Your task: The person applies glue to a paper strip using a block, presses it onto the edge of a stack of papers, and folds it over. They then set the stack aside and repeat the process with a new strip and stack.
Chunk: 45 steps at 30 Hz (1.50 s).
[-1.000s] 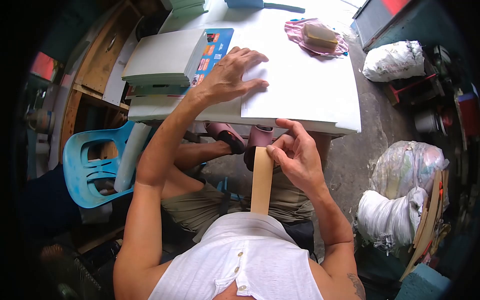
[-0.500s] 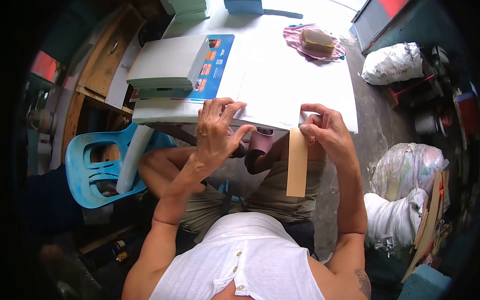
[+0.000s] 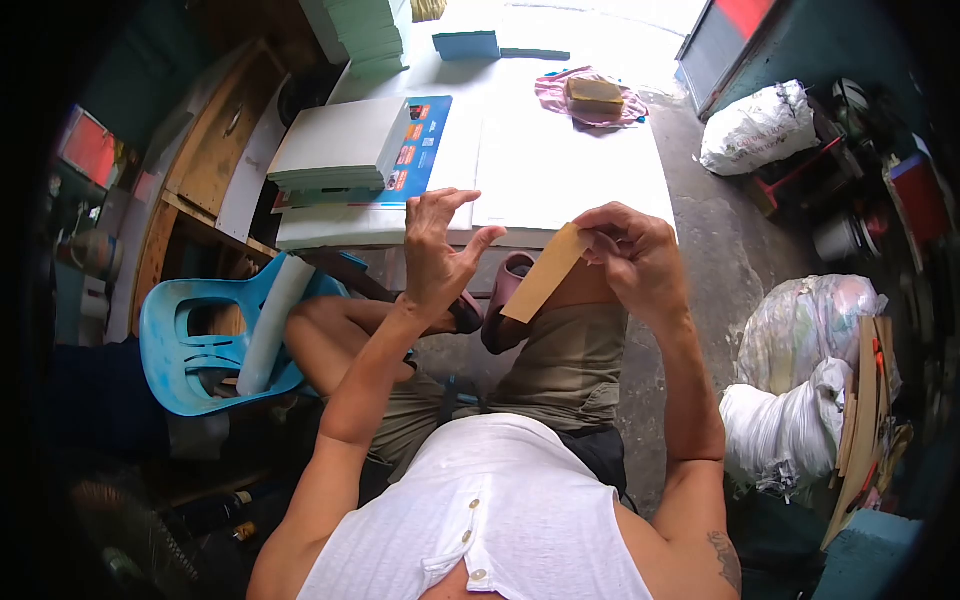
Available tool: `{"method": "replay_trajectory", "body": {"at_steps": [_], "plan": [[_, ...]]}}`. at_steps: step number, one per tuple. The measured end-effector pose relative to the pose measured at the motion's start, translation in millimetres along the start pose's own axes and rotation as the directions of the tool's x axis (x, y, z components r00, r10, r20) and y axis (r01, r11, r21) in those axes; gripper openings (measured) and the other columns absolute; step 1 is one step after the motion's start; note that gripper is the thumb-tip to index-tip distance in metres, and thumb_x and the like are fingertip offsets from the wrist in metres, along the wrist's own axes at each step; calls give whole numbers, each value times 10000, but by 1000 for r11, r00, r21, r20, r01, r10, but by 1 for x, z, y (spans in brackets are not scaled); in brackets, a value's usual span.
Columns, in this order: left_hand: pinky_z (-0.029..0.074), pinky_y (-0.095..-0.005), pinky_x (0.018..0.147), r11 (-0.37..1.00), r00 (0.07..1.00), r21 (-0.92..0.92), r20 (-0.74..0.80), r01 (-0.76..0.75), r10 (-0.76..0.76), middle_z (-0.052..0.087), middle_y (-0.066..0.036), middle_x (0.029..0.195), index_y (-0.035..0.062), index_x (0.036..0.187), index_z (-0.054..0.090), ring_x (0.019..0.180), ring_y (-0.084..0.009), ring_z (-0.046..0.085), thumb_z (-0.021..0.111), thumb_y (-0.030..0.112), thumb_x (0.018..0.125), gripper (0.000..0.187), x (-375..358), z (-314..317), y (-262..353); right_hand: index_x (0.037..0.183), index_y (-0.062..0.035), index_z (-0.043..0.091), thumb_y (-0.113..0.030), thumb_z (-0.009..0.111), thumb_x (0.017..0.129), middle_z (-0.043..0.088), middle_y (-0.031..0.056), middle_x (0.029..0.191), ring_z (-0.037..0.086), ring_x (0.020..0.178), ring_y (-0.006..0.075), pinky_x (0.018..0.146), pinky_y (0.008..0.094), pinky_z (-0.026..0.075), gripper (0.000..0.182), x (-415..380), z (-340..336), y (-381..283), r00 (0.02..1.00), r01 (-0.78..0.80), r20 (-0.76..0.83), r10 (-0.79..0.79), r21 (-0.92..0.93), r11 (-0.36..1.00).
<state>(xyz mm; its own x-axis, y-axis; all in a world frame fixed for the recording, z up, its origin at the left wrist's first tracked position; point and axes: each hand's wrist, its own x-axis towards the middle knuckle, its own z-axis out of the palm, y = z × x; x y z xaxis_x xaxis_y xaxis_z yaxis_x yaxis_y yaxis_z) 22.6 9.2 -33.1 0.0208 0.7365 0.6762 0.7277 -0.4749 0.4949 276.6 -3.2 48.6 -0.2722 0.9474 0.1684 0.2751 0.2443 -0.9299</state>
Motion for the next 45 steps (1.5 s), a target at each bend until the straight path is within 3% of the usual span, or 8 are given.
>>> {"method": "replay_trajectory", "body": {"at_steps": [3, 7, 12, 16, 25, 32, 40, 45], "plan": [[476, -395, 1031, 594, 937, -731, 320, 336, -137, 670, -126, 1234, 39, 1303, 620, 1191, -244, 619, 669, 410, 986, 490, 10, -16, 24, 1026, 5, 717, 89, 639, 917, 733, 88, 968, 734, 858, 171, 737, 279, 605, 158, -6, 12, -21, 973, 232, 47, -228, -118, 966], [561, -347, 913, 76, 681, -708, 698, 702, 222, 698, -159, 1125, -23, 1310, 572, 1018, -203, 709, 543, 451, 1050, 542, 24, -21, 35, 1002, -49, 746, 88, 705, 852, 723, 97, 955, 743, 844, 219, 677, 330, 612, 207, -1, 19, -40, 829, 557, 105, -550, -250, 792], [571, -253, 646, 145, 614, -630, 776, 763, 143, 703, -65, 880, 14, 1132, 633, 704, -103, 675, 709, 262, 986, 297, 45, -28, 43, 1058, -60, 752, 34, 725, 881, 724, 90, 977, 729, 848, 194, 714, 306, 616, 203, 3, -1, -29, 804, 572, 6, -594, -276, 772], [495, -208, 537, 411, 608, -565, 793, 715, 34, 688, -32, 842, 22, 1047, 660, 660, -52, 608, 765, 249, 948, 268, 72, -20, 56, 1077, 21, 708, -111, 719, 963, 725, 89, 967, 689, 796, 115, 709, 242, 580, 174, 4, -20, -5, 1000, 7, 8, -10, 361, 933], [522, -236, 505, 922, 697, -329, 710, 202, 101, 708, -66, 804, 4, 987, 721, 609, -100, 622, 788, 268, 907, 283, 170, 36, 26, 914, -9, 726, -133, 744, 938, 697, 42, 710, 633, 636, 77, 569, 226, 509, 128, 76, -63, 41, 990, -34, -127, 66, 241, 970], [579, -259, 602, 933, 798, -209, 590, 293, -119, 736, -91, 873, 60, 1036, 757, 707, -120, 674, 760, 290, 934, 251, 253, 107, -35, 859, -22, 684, -160, 708, 899, 664, 42, 706, 604, 580, 84, 515, 225, 468, 146, 173, -97, 103, 949, -167, -237, 210, 186, 968], [570, -381, 772, 993, 972, 58, 220, -103, 88, 764, -72, 979, 111, 907, 768, 833, -229, 734, 728, 226, 906, 121, 265, 161, -70, 765, -35, 664, -135, 680, 824, 626, 39, 637, 580, 517, 89, 454, 228, 444, 117, 215, -81, 128, 874, -277, -357, 329, 191, 942], [533, -386, 865, 918, 867, 55, 353, -393, 350, 735, -53, 1058, 109, 961, 778, 1052, -245, 659, 732, 291, 929, 190, 243, 149, -39, 772, -20, 661, -142, 684, 825, 641, 50, 650, 580, 516, 89, 458, 245, 460, 135, 213, -76, 133, 832, -269, -429, 351, 241, 933]]}}
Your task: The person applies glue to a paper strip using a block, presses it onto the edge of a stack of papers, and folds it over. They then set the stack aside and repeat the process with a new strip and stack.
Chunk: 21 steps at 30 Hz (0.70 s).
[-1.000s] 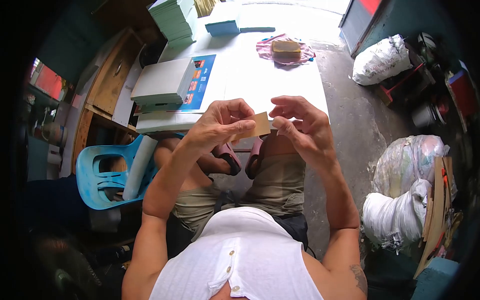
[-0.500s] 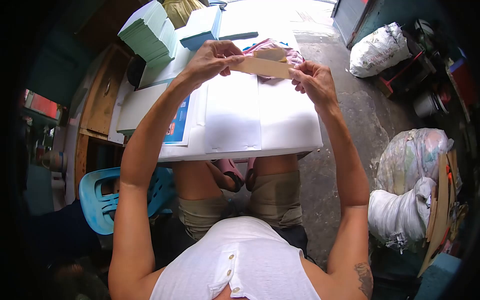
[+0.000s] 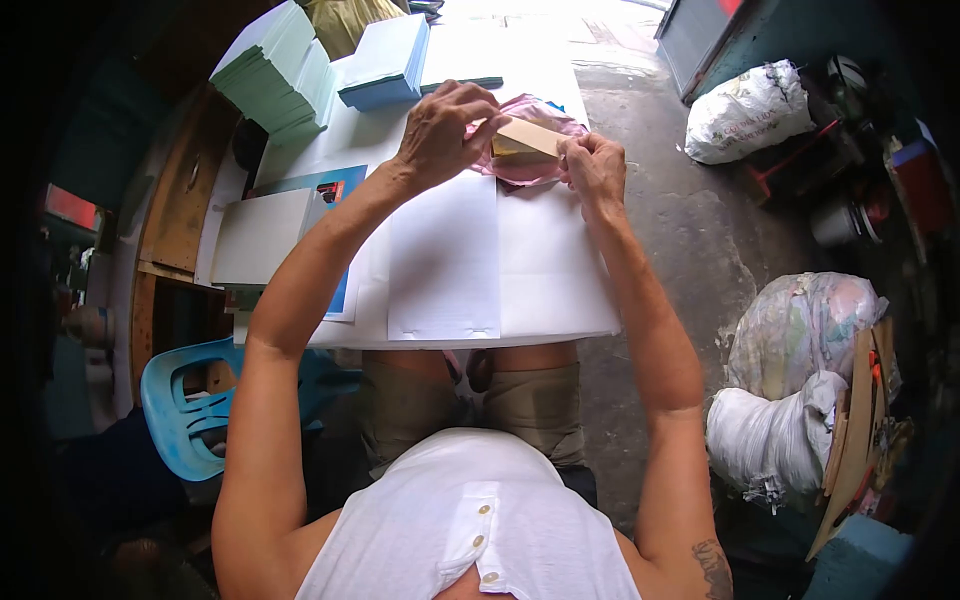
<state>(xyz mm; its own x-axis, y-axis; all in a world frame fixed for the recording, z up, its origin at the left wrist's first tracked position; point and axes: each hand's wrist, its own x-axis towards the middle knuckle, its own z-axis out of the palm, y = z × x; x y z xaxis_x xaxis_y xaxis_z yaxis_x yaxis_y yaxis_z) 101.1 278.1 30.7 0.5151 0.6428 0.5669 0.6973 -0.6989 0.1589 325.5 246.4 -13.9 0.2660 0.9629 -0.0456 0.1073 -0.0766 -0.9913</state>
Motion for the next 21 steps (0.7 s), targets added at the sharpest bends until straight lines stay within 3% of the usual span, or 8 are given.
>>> {"method": "replay_trajectory", "body": {"at_steps": [2, 3, 4, 6, 12, 13, 16, 21], "plan": [[482, -435, 992, 987, 986, -5, -42, -161, 161, 698, -77, 1219, 145, 1189, 728, 1210, -278, 589, 707, 308, 951, 289, -10, 12, 12, 774, -19, 661, -141, 684, 828, 644, 53, 652, 580, 518, 90, 459, 246, 461, 135, 0, -2, 0, 1000, 0, -4, 0, 6, 1000], [414, -487, 1080, 974, 977, -80, 0, -211, 212, 649, -88, 1332, 189, 1418, 575, 1313, -296, 519, 677, 312, 974, 472, -14, 17, 15, 776, -21, 662, -141, 683, 831, 644, 54, 652, 580, 518, 90, 458, 246, 460, 133, 1, -2, 1, 1000, -4, -7, 4, 1, 1000], [362, -516, 1135, 963, 972, -151, 34, -223, 231, 619, -97, 1371, 205, 1512, 461, 1366, -315, 476, 681, 334, 970, 600, -16, 21, 17, 778, -23, 663, -140, 682, 833, 644, 55, 653, 580, 519, 91, 457, 246, 459, 132, 0, -1, 0, 1000, -9, -8, 9, 0, 1000], [256, -597, 1182, 946, 974, -266, 83, -184, 213, 473, -109, 1507, 216, 1559, 394, 1450, -312, 352, 694, 410, 943, 711, -18, 31, 20, 772, -25, 664, -152, 686, 846, 645, 55, 652, 581, 520, 93, 458, 247, 460, 148, -2, 0, 0, 1000, -13, -10, 13, 21, 1000], [80, -647, 1240, 984, 967, -148, 218, -103, 134, 218, -143, 1640, 244, 1649, 152, 1543, -330, 151, 656, 575, 921, 945, -28, 57, 22, 801, -41, 654, -176, 739, 889, 633, 24, 670, 521, 492, 49, 419, 197, 384, 182, -16, 1, -2, 1000, 2, 6, -2, 33, 999], [61, -666, 1231, 988, 948, -58, 280, -143, 153, 202, -147, 1651, 225, 1650, 138, 1549, -336, 132, 591, 636, 936, 940, -28, 55, 23, 797, -38, 658, -175, 739, 892, 631, 21, 665, 517, 489, 47, 415, 197, 379, 184, -17, 1, -3, 1000, 2, 9, -3, 37, 999], [55, -672, 1226, 986, 961, -154, 260, -59, 98, 212, -143, 1658, 220, 1649, 152, 1553, -331, 121, 615, 614, 925, 946, -29, 51, 24, 715, -25, 684, -149, 724, 856, 639, 37, 645, 559, 525, 86, 461, 237, 442, 192, -12, 1, 4, 1000, 15, -2, -15, 66, 998], [38, -673, 1223, 996, 958, -89, 283, -22, 47, 188, -127, 1680, 246, 1644, 185, 1561, -322, 104, 618, 576, 922, 904, -30, 56, 15, 715, -17, 686, -99, 731, 828, 621, 28, 637, 519, 516, 77, 463, 236, 416, 147, -15, 5, 8, 995, 32, -95, -22, 107, 994]]}}
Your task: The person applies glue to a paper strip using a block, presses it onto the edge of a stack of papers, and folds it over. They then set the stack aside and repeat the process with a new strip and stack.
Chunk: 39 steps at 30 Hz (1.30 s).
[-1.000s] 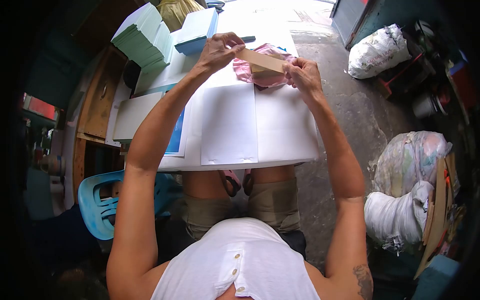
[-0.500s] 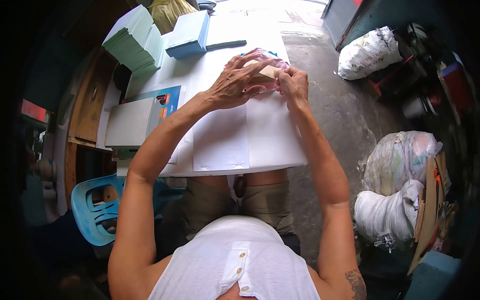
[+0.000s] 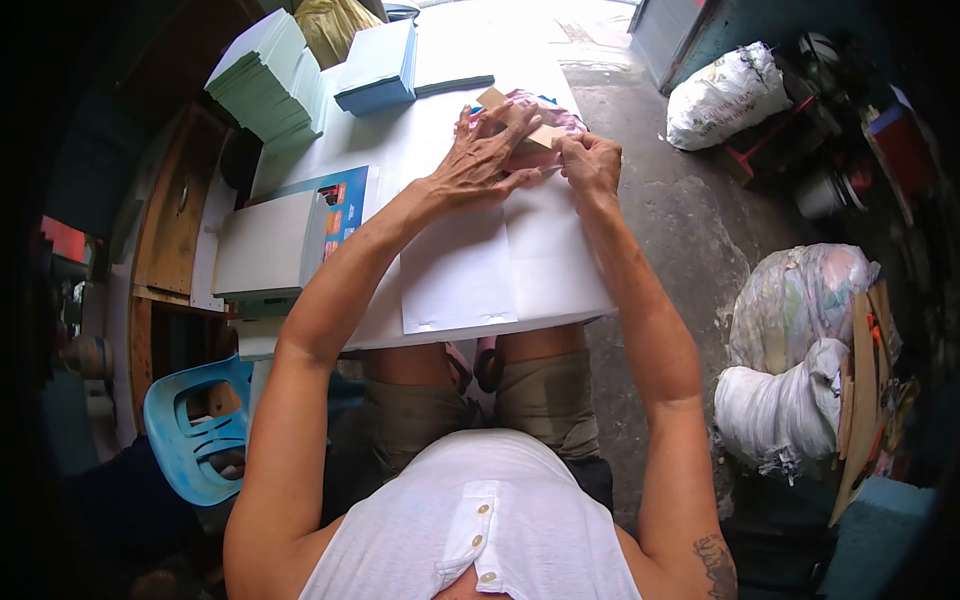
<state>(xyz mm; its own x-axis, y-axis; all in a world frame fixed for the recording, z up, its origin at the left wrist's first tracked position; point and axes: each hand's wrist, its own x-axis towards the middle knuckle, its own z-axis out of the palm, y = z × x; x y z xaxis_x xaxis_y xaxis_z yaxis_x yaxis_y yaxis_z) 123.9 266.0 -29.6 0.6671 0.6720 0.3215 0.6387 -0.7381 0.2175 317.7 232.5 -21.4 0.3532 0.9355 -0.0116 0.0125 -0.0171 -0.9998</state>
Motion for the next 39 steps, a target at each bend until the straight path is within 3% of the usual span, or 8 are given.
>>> {"method": "replay_trajectory", "body": {"at_steps": [16, 20, 24, 27, 30, 34, 36, 39], "plan": [[6, -718, 1210, 992, 998, 114, 45, -45, 40, 157, -53, 1709, 197, 1615, 294, 1586, -247, 27, 497, 679, 946, 849, 3, -8, -6, 772, -11, 691, -133, 749, 855, 592, 4, 633, 493, 537, 72, 500, 230, 396, 158, -58, -53, -4, 972, 105, -202, -117, -69, 992], [34, -711, 1218, 1000, 999, -12, -31, -18, 17, 203, -65, 1696, 202, 1609, 307, 1583, -260, 61, 512, 670, 944, 838, 1, -10, -3, 807, 2, 697, -113, 739, 890, 617, 1, 622, 542, 550, 72, 516, 252, 418, 148, -76, -78, -30, 937, 238, -168, -305, -330, 914], [169, -656, 1235, 987, 968, -55, -212, -152, 137, 439, -109, 1581, 245, 1560, 411, 1538, -336, 227, 665, 607, 907, 788, 17, -33, 23, 870, -38, 706, -91, 737, 902, 657, 60, 705, 624, 568, 122, 543, 302, 478, 69, -102, -82, -78, 753, 591, 204, -626, -629, 506], [313, -592, 1185, 943, 908, 25, -262, -332, 326, 571, -106, 1441, 156, 1252, 710, 1420, -348, 404, 764, 469, 877, 492, 27, -62, 51, 907, -57, 708, -97, 763, 881, 646, 69, 751, 645, 606, 143, 554, 324, 503, 73, -107, -78, -110, 550, 718, 527, -647, -695, 45], [413, -558, 1101, 962, 965, -82, -59, -260, 256, 638, -112, 1275, 77, 1080, 761, 1268, -329, 505, 776, 388, 873, 374, 36, -77, 60, 1001, -84, 710, -134, 790, 872, 647, 57, 778, 652, 636, 143, 565, 326, 520, 160, -98, -73, -117, 442, 750, 558, -702, -659, -52], [524, -442, 971, 884, 920, -432, -391, -179, -5, 656, -133, 1155, 1, 1027, 752, 1165, -248, 567, 806, 322, 856, 367, 37, -71, 44, 1152, -93, 699, -234, 823, 870, 688, 53, 903, 657, 749, 138, 606, 288, 528, 338, -86, -50, -107, 637, 685, 119, -762, -541, 488], [510, -439, 946, 440, 928, -898, -185, -26, -323, 708, -109, 1068, 22, 1078, 740, 1054, -186, 644, 833, 335, 845, 402, 33, -81, 43, 1157, -65, 698, -251, 835, 863, 698, 51, 941, 648, 795, 126, 654, 276, 518, 374, -72, -42, -61, 919, 393, 95, -383, -124, 911], [472, -412, 948, 184, 848, -983, -88, 11, -523, 747, -75, 1004, 54, 1122, 723, 982, -156, 673, 855, 316, 830, 413, 28, -81, 45, 1164, -34, 700, -263, 849, 850, 708, 33, 982, 631, 845, 103, 748, 263, 491, 417, -68, -18, -23, 979, -19, 198, -40, 287, 958]]}}
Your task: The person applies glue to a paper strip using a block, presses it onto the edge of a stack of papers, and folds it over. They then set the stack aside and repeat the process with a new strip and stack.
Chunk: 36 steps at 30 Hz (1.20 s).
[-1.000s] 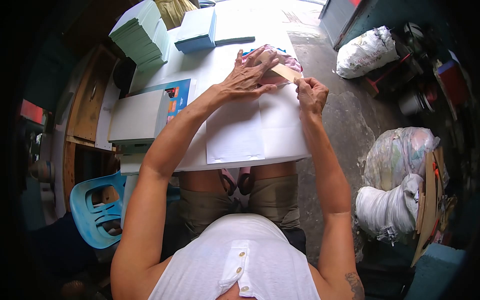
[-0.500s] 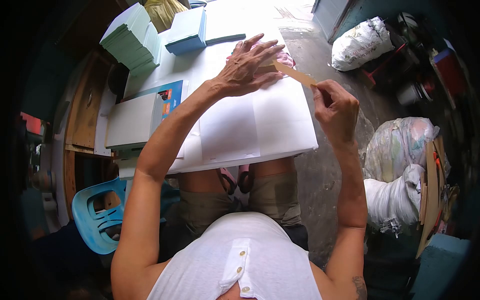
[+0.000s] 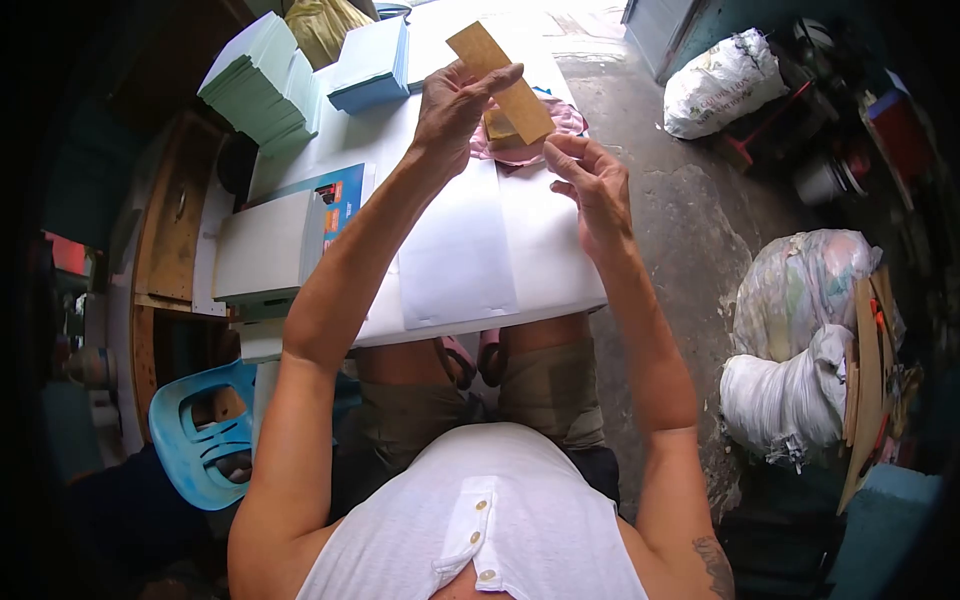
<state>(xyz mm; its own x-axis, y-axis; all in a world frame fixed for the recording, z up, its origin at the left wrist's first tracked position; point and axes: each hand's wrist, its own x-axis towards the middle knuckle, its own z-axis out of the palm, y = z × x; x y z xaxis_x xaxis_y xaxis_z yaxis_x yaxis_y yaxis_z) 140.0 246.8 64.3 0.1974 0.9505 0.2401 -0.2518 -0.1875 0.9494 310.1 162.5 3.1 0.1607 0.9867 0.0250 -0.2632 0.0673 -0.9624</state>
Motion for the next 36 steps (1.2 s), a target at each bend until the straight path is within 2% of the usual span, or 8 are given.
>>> {"method": "replay_trajectory", "body": {"at_steps": [8, 10, 12, 14, 18, 19, 23, 36], "plan": [[472, -418, 1037, 999, 997, -51, -78, 10, -14, 688, -190, 1154, -23, 1210, 630, 1070, -224, 657, 851, 310, 840, 545, -1, -12, -33, 977, -91, 715, -176, 840, 839, 701, -6, 856, 603, 806, 86, 769, 284, 465, 204, 19, 17, 16, 987, -39, -148, 63, 157, 987], [510, -436, 1024, 923, 957, 378, -231, -78, 175, 510, -311, 1383, -43, 1382, 440, 1266, -323, 568, 833, 312, 853, 748, 1, -23, -33, 886, -65, 730, -198, 829, 787, 659, 5, 807, 585, 756, 99, 670, 272, 457, 193, 31, 14, 16, 972, -51, -228, 49, -5, 999], [518, -469, 1043, 630, 848, 652, 38, -422, 529, 455, -304, 1452, 16, 1477, 336, 1331, -375, 541, 812, 327, 867, 833, 12, -45, -50, 865, -51, 728, -189, 818, 778, 653, 23, 793, 583, 757, 104, 647, 281, 457, 186, 45, -2, 19, 970, -103, -234, 70, -130, 986], [475, -529, 1107, 678, 849, 511, 311, -528, 427, 391, -265, 1533, 93, 1531, 273, 1374, -400, 507, 801, 349, 871, 883, 6, -45, -51, 833, -21, 723, -178, 805, 765, 641, 46, 754, 573, 708, 105, 572, 259, 434, 189, 49, -4, 17, 960, -127, -267, 81, -160, 979], [240, -598, 1240, 453, 721, 569, 613, -686, 322, 355, -177, 1607, 183, 1616, 192, 1439, -406, 422, 680, 555, 906, 939, 0, -35, -69, 847, -16, 713, -147, 796, 795, 645, 28, 751, 549, 655, 77, 487, 209, 386, 164, 54, -6, 19, 971, -134, -220, 98, -158, 978], [118, -620, 1258, 552, 756, 568, 626, -611, 193, 337, -144, 1631, 185, 1626, 190, 1478, -393, 363, 660, 575, 906, 944, -4, -32, -70, 856, -17, 708, -134, 795, 808, 648, 17, 758, 540, 650, 63, 464, 191, 371, 153, 53, -4, 18, 971, -132, -215, 100, -144, 981], [42, -669, 1237, 438, 713, 597, 681, -673, 167, 309, -87, 1659, 204, 1644, 120, 1503, -352, 335, 639, 574, 918, 966, -2, -32, -86, 846, -13, 709, -109, 785, 815, 654, 23, 754, 542, 655, 62, 469, 192, 376, 127, 54, -7, 24, 967, -141, -233, 104, -151, 978], [-13, -632, 1254, 452, 733, 626, 673, -636, 98, 353, -155, 1627, 248, 1649, 86, 1469, -354, 397, 586, 638, 898, 983, 5, -42, -76, 804, 10, 687, -79, 786, 781, 605, 13, 694, 476, 540, 70, 499, 220, 398, 135, 16, -19, 16, 914, -11, -403, -49, -144, 990]]}}
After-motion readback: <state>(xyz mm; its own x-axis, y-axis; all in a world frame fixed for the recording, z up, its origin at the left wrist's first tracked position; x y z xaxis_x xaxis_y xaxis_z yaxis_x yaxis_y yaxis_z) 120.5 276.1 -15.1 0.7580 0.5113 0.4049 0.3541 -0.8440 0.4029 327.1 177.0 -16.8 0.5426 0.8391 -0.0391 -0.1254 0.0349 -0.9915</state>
